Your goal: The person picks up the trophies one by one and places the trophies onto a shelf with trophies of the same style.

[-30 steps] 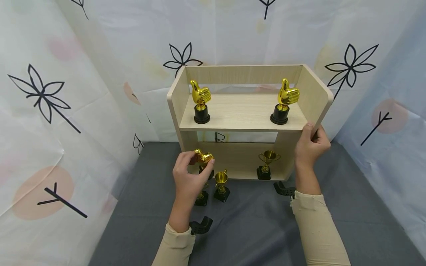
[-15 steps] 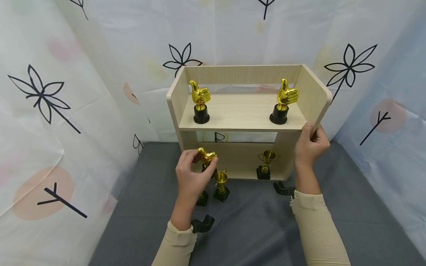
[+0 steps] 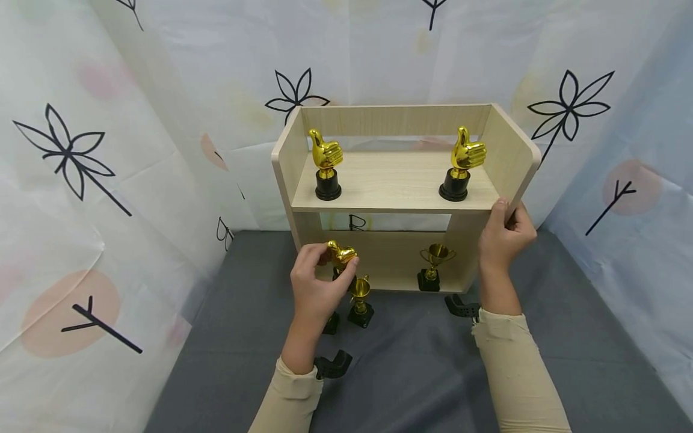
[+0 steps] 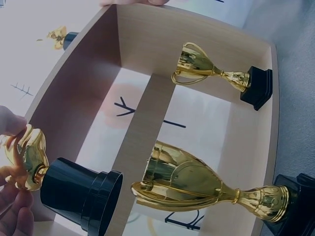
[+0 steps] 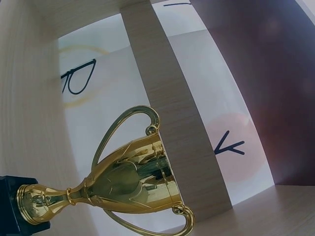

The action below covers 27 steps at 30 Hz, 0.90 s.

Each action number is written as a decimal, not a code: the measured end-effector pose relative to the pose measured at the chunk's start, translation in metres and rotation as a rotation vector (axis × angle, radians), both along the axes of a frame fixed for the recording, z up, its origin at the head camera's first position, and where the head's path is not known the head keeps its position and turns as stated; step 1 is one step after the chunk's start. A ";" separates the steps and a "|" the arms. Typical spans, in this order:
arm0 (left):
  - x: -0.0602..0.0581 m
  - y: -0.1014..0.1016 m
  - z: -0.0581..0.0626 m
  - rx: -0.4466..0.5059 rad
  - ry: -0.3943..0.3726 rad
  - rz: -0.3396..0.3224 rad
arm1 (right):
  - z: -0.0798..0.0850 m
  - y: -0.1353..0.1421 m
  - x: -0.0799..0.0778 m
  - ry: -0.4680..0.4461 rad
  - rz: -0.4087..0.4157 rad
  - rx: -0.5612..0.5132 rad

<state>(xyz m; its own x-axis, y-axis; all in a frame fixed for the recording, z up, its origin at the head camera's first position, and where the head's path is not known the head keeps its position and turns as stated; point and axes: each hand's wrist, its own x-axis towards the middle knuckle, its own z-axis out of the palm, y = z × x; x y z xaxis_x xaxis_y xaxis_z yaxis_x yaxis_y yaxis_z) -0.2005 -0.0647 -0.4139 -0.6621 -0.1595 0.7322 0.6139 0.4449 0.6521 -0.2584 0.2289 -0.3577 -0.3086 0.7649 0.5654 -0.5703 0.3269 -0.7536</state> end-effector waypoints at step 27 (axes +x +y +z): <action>-0.007 0.006 -0.012 0.016 -0.020 -0.011 | -0.022 0.017 -0.020 -0.019 -0.019 -0.007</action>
<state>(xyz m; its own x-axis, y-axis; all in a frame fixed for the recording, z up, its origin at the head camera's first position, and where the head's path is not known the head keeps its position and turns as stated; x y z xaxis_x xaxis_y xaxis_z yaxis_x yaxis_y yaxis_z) -0.2073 -0.0583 -0.4262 -0.6785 -0.1635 0.7161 0.6056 0.4274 0.6713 -0.2787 0.2459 -0.3792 -0.3042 0.7747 0.5544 -0.5496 0.3326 -0.7664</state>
